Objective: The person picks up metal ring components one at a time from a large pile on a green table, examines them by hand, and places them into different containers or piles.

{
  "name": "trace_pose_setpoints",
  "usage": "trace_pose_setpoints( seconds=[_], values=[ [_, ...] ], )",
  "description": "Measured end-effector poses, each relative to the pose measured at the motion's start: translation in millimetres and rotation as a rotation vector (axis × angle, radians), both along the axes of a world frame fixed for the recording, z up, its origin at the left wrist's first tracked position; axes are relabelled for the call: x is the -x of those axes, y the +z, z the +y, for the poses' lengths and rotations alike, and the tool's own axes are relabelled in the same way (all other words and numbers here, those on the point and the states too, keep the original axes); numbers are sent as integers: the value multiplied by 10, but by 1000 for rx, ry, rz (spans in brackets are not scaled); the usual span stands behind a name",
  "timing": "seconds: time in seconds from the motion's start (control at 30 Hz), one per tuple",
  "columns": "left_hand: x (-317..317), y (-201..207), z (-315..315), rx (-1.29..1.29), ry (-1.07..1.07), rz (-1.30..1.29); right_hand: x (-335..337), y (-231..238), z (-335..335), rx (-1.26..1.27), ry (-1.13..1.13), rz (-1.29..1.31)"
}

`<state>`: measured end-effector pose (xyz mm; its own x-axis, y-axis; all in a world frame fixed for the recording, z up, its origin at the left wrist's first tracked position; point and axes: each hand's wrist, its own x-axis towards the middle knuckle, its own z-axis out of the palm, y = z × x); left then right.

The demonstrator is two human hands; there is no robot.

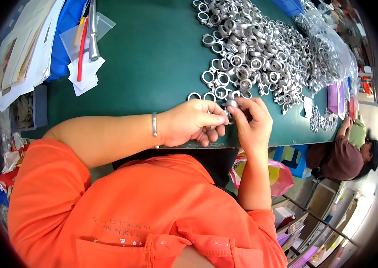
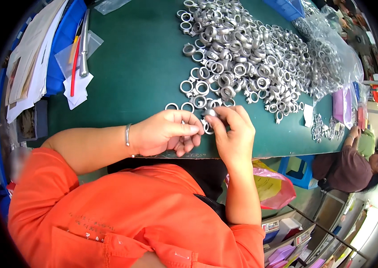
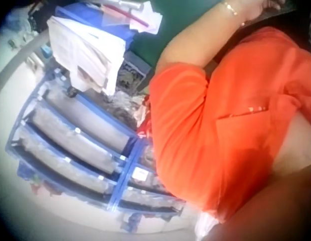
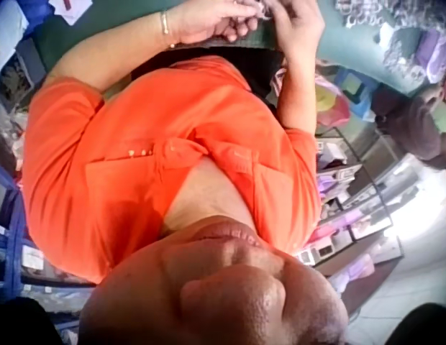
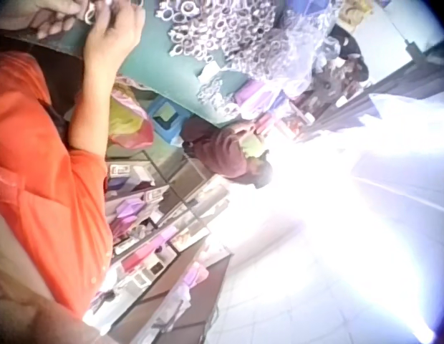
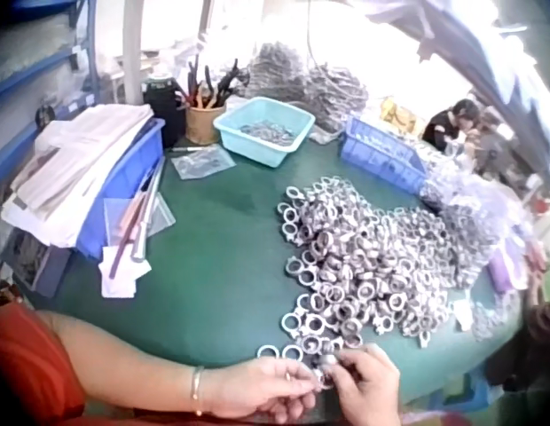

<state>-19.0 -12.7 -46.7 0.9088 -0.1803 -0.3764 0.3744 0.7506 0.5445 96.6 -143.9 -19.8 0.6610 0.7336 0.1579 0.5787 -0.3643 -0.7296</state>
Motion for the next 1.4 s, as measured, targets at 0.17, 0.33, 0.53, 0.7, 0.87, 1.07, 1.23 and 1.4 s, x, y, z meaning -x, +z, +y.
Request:
trace_pose_setpoints(
  seconds=[0.17, 0.33, 0.53, 0.7, 0.87, 1.07, 1.23, 1.4],
  values=[
    [-12, 35, -23, -194, 89, -83, 42, -73, -196, -258, 41, 212],
    [35, 106, -7, -363, 174, -128, 166, -33, -195, -260, 270, -244],
    [68, 114, -41, -436, 203, -270, 215, -60, -266, -398, 120, 250],
    [60, 48, -71, -491, 233, -335, 229, 5, -261, -379, 34, 863],
    [81, 56, -93, -534, 238, -349, 247, -40, -225, -618, 188, 461],
    [125, 31, -120, 348, -78, 61, 115, 163, -334, -371, 412, -5],
    [133, 79, -110, -52, -172, -51, 52, -6, -265, 40, 160, -215],
    [120, 104, -145, -248, 20, -110, 85, -33, -307, -39, 68, 111]
  ],
)
